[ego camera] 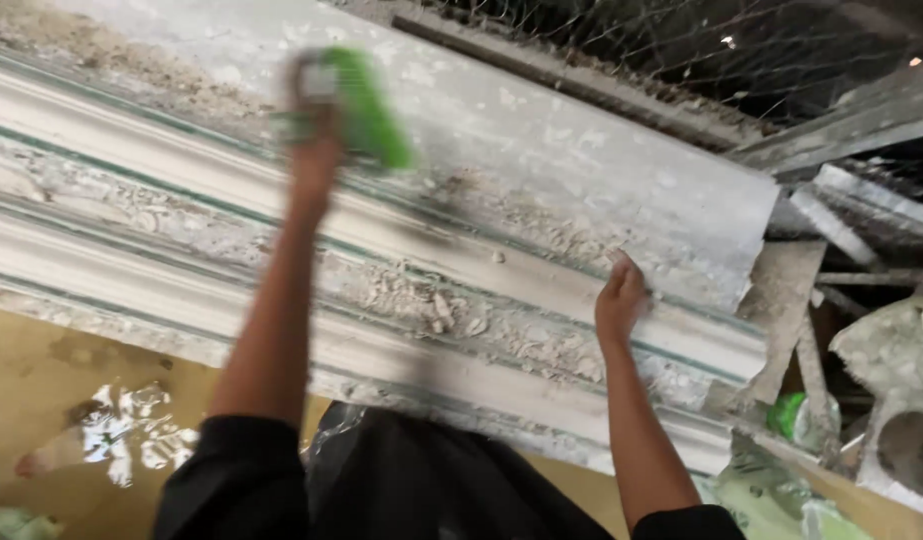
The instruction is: Scraping and brushing excess material from decorative plaster molding pieces to finish them.
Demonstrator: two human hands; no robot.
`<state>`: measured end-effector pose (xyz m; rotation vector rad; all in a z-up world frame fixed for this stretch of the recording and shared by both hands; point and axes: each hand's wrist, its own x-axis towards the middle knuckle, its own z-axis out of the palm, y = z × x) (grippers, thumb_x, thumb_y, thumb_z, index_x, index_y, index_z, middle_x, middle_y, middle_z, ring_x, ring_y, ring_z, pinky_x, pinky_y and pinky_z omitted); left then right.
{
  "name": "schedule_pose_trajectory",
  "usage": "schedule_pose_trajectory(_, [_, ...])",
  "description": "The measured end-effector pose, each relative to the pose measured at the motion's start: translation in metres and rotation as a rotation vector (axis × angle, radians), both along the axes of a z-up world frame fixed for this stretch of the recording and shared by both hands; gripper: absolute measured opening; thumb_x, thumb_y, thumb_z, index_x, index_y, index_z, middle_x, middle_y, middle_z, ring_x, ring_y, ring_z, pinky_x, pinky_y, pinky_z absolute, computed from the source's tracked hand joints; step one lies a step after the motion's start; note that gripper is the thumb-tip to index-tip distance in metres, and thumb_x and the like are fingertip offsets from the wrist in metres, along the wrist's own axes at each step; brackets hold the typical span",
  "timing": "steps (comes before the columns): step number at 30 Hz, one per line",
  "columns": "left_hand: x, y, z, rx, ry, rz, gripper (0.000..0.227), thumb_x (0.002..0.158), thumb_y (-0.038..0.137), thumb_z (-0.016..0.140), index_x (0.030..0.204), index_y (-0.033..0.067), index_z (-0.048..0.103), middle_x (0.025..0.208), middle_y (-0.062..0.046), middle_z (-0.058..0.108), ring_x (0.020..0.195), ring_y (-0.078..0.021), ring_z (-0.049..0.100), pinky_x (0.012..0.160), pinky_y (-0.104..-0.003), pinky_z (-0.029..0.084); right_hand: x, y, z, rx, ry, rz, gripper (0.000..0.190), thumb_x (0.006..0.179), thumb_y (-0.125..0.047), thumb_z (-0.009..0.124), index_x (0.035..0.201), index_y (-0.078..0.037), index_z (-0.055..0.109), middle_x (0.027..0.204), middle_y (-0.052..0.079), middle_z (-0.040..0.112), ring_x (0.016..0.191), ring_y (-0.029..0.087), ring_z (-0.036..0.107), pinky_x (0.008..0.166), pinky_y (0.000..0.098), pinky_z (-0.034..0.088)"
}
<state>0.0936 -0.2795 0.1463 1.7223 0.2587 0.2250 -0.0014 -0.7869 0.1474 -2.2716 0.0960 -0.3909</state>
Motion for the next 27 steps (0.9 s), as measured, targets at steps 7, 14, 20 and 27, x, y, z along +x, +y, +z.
schedule_pose_trajectory(7, [-0.099,-0.132,-0.067,-0.249,-0.048,0.144,0.05,0.116,0.034,0.05,0.141,-0.008,0.043,0.105,-0.02,0.067,0.088,-0.0232,0.072,0.076,-0.031,0.062,-0.003,0.02,0.016,-0.316,-0.019,0.097,0.046,0.108,-0.027,0.045,0.145,-0.003,0.056,0.144,0.023,0.058,0.133,0.042,0.055,0.111,0.0504,0.044])
schedule_pose_trajectory(14, [-0.088,-0.256,0.093,-0.628,0.153,-0.429,0.068,0.093,0.006,0.054,0.157,0.007,0.033,0.133,-0.019,0.058,0.099,-0.0274,0.07,0.076,-0.042,0.066,-0.006,-0.043,0.002,-0.144,0.09,0.193,0.048,0.112,-0.031,0.048,0.148,0.0,0.051,0.151,0.024,0.051,0.142,0.037,0.046,0.117,0.0512,0.039])
schedule_pose_trajectory(20, [-0.139,0.047,0.1,-0.013,-0.221,0.05,0.048,0.123,0.018,0.045,0.168,0.0123,0.033,0.151,-0.023,0.054,0.129,-0.0271,0.062,0.098,-0.044,0.065,-0.09,-0.079,0.03,-0.044,0.414,-0.309,0.027,0.111,-0.025,0.062,0.115,0.001,0.057,0.111,0.02,0.064,0.092,0.029,0.06,0.08,0.0436,0.055])
schedule_pose_trajectory(27, [-0.216,-0.047,-0.047,1.391,-0.058,0.382,0.063,0.115,0.042,0.045,0.163,0.0059,0.023,0.137,-0.023,0.065,0.121,-0.0325,0.072,0.093,-0.038,0.063,-0.14,-0.047,-0.012,0.612,0.308,-0.214,0.008,0.107,-0.011,0.057,0.102,-0.005,0.056,0.093,0.007,0.071,0.073,0.014,0.064,0.07,0.0306,0.056])
